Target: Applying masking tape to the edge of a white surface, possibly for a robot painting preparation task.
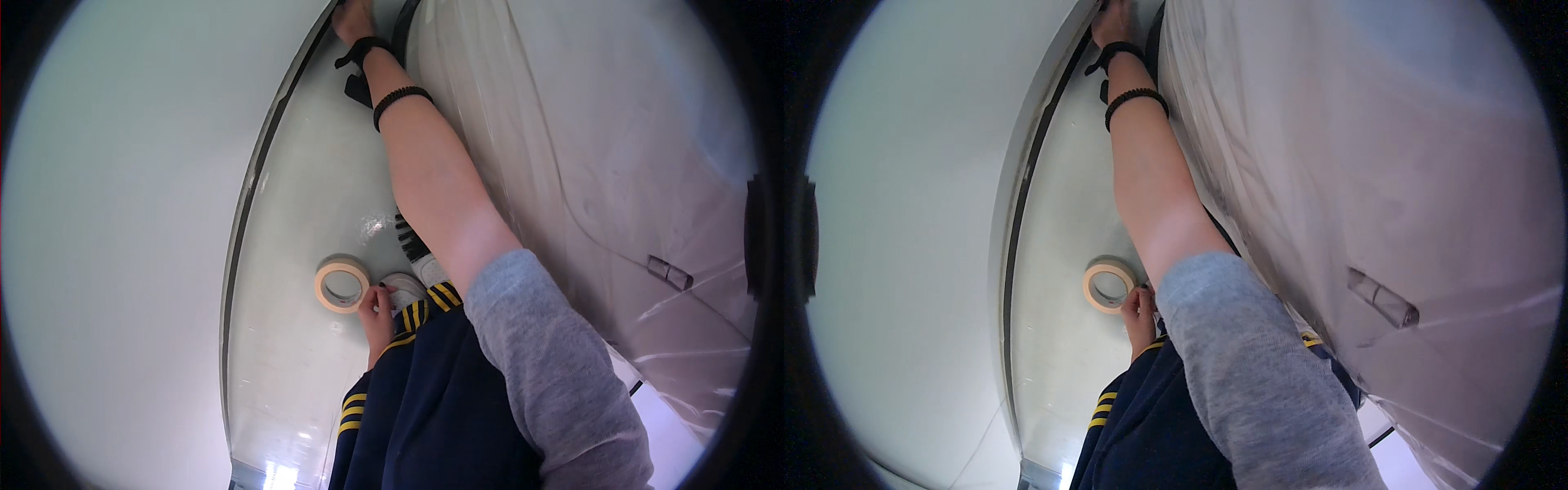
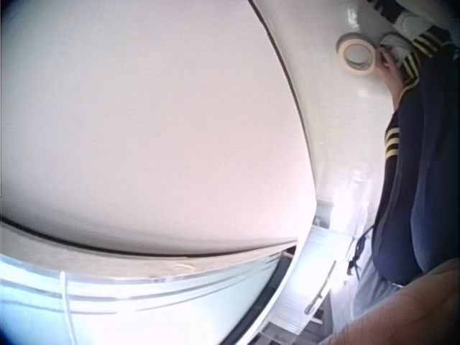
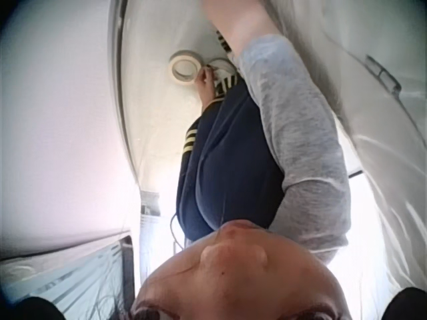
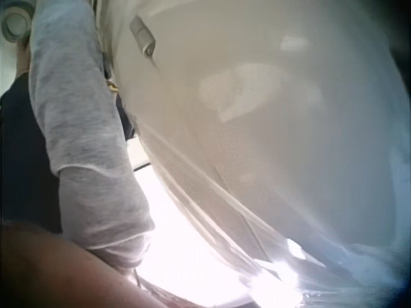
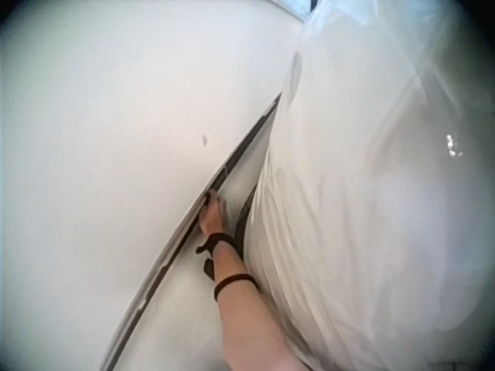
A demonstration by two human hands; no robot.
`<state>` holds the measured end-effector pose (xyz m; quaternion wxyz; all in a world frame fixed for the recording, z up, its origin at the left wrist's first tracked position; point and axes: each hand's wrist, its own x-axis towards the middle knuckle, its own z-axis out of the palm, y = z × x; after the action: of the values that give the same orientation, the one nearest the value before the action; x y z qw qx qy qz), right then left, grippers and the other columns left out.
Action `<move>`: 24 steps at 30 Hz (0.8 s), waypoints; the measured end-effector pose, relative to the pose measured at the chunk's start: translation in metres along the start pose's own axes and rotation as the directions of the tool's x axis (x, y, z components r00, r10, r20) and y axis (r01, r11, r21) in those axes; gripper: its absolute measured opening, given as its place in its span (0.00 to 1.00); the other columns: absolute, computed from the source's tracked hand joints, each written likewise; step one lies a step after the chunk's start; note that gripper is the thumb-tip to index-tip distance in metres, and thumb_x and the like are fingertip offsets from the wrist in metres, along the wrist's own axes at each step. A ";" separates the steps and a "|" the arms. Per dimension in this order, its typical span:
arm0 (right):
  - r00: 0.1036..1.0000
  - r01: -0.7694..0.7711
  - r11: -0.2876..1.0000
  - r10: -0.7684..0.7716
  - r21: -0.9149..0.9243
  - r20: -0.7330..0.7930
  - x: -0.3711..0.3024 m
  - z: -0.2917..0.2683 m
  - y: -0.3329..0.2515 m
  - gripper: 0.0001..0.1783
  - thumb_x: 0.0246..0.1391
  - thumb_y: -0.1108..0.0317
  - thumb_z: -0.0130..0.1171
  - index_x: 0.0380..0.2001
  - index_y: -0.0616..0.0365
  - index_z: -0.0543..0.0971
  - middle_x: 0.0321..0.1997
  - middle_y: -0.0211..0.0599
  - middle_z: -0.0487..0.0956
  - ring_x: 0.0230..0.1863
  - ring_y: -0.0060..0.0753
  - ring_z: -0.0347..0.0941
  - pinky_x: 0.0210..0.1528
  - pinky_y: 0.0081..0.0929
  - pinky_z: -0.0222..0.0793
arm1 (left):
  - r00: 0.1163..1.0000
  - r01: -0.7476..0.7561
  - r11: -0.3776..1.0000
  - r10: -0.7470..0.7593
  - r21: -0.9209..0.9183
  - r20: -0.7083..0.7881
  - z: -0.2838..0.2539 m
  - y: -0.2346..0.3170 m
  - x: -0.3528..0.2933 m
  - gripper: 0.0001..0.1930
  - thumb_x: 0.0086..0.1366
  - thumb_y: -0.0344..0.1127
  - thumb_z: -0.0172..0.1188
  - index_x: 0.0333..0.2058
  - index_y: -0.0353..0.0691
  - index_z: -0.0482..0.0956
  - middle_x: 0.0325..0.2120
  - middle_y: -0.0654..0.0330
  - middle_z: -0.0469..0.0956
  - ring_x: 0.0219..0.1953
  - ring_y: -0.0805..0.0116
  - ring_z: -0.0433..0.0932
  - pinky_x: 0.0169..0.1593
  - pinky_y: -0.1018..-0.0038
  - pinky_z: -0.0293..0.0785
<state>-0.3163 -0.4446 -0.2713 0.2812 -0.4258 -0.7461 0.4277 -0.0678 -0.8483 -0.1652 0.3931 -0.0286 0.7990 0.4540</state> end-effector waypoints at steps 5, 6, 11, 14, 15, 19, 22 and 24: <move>0.936 0.005 0.981 -0.073 -0.193 -0.346 -0.034 -0.013 -0.019 0.28 0.53 0.79 0.48 0.58 0.66 0.59 0.59 0.54 0.61 0.55 0.53 0.61 0.53 0.42 0.63 | 0.999 -0.021 1.000 0.021 -0.006 0.028 -0.001 -0.005 0.002 0.13 0.66 0.36 0.48 0.28 0.34 0.76 0.16 0.67 0.68 0.20 0.81 0.63 0.26 0.81 0.58; 0.940 0.013 0.983 -0.076 -0.185 -0.334 -0.050 -0.013 -0.035 0.28 0.53 0.79 0.48 0.58 0.66 0.59 0.59 0.54 0.61 0.55 0.53 0.61 0.53 0.42 0.63 | 1.000 -0.019 1.000 0.019 -0.011 0.012 -0.004 -0.007 0.001 0.13 0.66 0.36 0.48 0.28 0.34 0.76 0.16 0.67 0.68 0.20 0.81 0.63 0.26 0.81 0.58; 0.943 0.304 0.947 -0.284 0.103 -0.175 -0.068 0.007 -0.067 0.30 0.54 0.77 0.48 0.61 0.69 0.55 0.61 0.57 0.61 0.58 0.51 0.58 0.62 0.37 0.54 | 1.000 -0.002 0.999 0.002 -0.032 0.017 0.001 -0.004 0.002 0.13 0.66 0.35 0.48 0.28 0.33 0.76 0.17 0.65 0.71 0.21 0.80 0.65 0.26 0.81 0.61; 0.893 0.402 0.912 -0.370 0.086 -0.255 -0.067 0.023 -0.080 0.34 0.56 0.70 0.52 0.63 0.65 0.53 0.64 0.53 0.58 0.62 0.50 0.54 0.65 0.38 0.50 | 1.000 0.014 0.997 -0.013 -0.072 0.010 0.002 0.000 0.002 0.14 0.66 0.36 0.48 0.26 0.33 0.75 0.16 0.67 0.67 0.21 0.79 0.64 0.27 0.81 0.60; 0.895 0.402 0.911 -0.371 0.089 -0.249 -0.069 0.026 -0.083 0.34 0.56 0.70 0.52 0.63 0.65 0.53 0.64 0.53 0.58 0.62 0.50 0.54 0.65 0.38 0.50 | 1.000 0.018 0.997 -0.018 -0.075 0.005 0.000 0.000 0.001 0.14 0.66 0.36 0.48 0.26 0.33 0.75 0.16 0.67 0.67 0.21 0.79 0.64 0.27 0.81 0.60; 0.987 0.160 0.807 -0.148 0.569 -0.067 -0.066 0.034 -0.088 0.36 0.60 0.59 0.47 0.65 0.58 0.47 0.68 0.47 0.49 0.67 0.46 0.46 0.67 0.39 0.45 | 1.000 0.014 0.996 -0.014 -0.087 -0.001 -0.005 -0.007 0.000 0.14 0.66 0.37 0.48 0.26 0.34 0.74 0.17 0.67 0.68 0.21 0.80 0.64 0.27 0.81 0.61; 0.985 -0.048 0.507 -0.119 0.861 0.125 -0.040 0.029 -0.074 0.36 0.62 0.55 0.44 0.66 0.57 0.43 0.70 0.44 0.46 0.69 0.45 0.42 0.69 0.39 0.42 | 1.000 0.008 0.993 -0.007 -0.117 0.004 -0.004 -0.013 0.001 0.13 0.66 0.36 0.48 0.27 0.33 0.75 0.18 0.66 0.70 0.20 0.80 0.64 0.26 0.81 0.61; 0.939 -0.291 0.063 -0.171 0.955 0.297 -0.030 0.027 -0.067 0.36 0.63 0.53 0.40 0.66 0.57 0.41 0.70 0.44 0.43 0.70 0.45 0.39 0.69 0.38 0.39 | 1.000 0.014 0.990 -0.014 -0.138 0.005 -0.004 -0.017 0.002 0.13 0.66 0.35 0.47 0.27 0.33 0.75 0.17 0.65 0.71 0.20 0.80 0.65 0.25 0.81 0.60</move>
<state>-0.3493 -0.5003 -0.2274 0.3462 -0.0690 -0.2666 0.8968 -0.0649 -0.8605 -0.1769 0.3948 -0.0605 0.7647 0.5057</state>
